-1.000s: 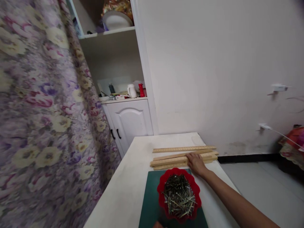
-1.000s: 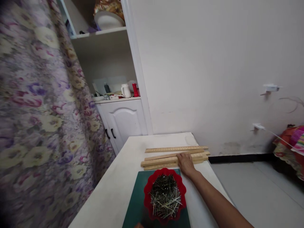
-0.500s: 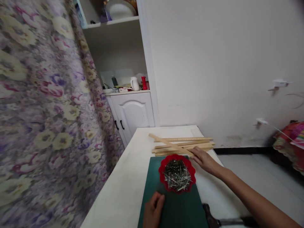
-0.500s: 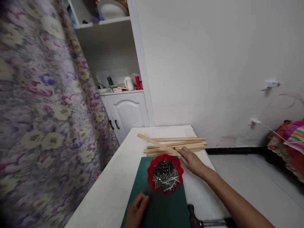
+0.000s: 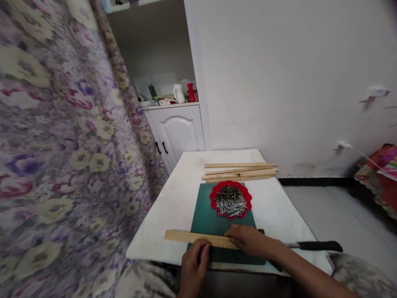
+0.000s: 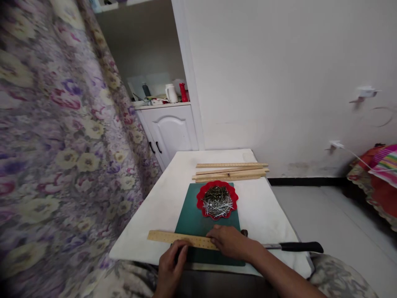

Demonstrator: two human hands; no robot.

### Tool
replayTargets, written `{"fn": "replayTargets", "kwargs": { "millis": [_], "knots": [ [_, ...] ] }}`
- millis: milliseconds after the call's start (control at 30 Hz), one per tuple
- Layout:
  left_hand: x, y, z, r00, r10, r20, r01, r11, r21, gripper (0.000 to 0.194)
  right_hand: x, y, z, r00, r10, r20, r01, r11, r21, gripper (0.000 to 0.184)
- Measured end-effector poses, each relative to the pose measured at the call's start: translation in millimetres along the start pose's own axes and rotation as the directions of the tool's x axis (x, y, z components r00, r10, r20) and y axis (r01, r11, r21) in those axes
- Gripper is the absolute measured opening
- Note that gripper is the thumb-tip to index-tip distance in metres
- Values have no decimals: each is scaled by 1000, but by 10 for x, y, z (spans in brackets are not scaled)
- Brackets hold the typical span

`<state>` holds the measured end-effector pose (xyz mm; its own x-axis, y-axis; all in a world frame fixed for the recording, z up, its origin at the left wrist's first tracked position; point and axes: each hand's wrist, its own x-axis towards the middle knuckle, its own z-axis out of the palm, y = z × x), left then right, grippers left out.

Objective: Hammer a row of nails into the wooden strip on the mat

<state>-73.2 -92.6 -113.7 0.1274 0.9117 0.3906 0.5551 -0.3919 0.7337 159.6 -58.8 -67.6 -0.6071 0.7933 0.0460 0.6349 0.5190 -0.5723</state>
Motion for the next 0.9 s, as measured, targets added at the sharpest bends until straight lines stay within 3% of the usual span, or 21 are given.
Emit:
{"fn": "replayTargets", "kwargs": {
  "millis": [167, 233, 367, 467, 567, 633, 767, 900],
  "knots": [
    [92, -69, 46, 997, 74, -14, -72, 992, 106, 21, 68, -84, 115, 999, 21, -28, -22, 999, -33, 27],
    [108, -113, 53, 993, 111, -27, -105, 979, 172, 19, 12, -80, 107, 995, 5, -99, -9, 999, -33, 28],
    [139, -166, 58, 983, 184, -23, -168, 937, 307, 20, -358, 166, 31, 927, -10, -376, 28, 999, 43, 34],
    [175, -171, 127, 970, 235, 68, -244, 901, 359, 28, -799, 500, 13, 879, 135, -457, -105, 990, 90, 36],
    [219, -162, 261, 945, 265, 193, -320, 875, 365, 40, -1180, 755, 72, 868, 245, -432, -236, 969, 74, 39],
    [252, -149, 347, 938, 259, 232, -332, 865, 375, 43, -1317, 820, 123, 896, 244, -372, -251, 968, 29, 46],
    [318, -108, 397, 949, 191, 250, -283, 867, 411, 29, -1318, 792, 142, 906, 283, -315, -313, 948, -49, 38],
    [350, -114, 304, 959, 155, 237, -250, 856, 453, 22, -1266, 791, 50, 932, 266, -245, -292, 953, -78, 21]
  ]
}}
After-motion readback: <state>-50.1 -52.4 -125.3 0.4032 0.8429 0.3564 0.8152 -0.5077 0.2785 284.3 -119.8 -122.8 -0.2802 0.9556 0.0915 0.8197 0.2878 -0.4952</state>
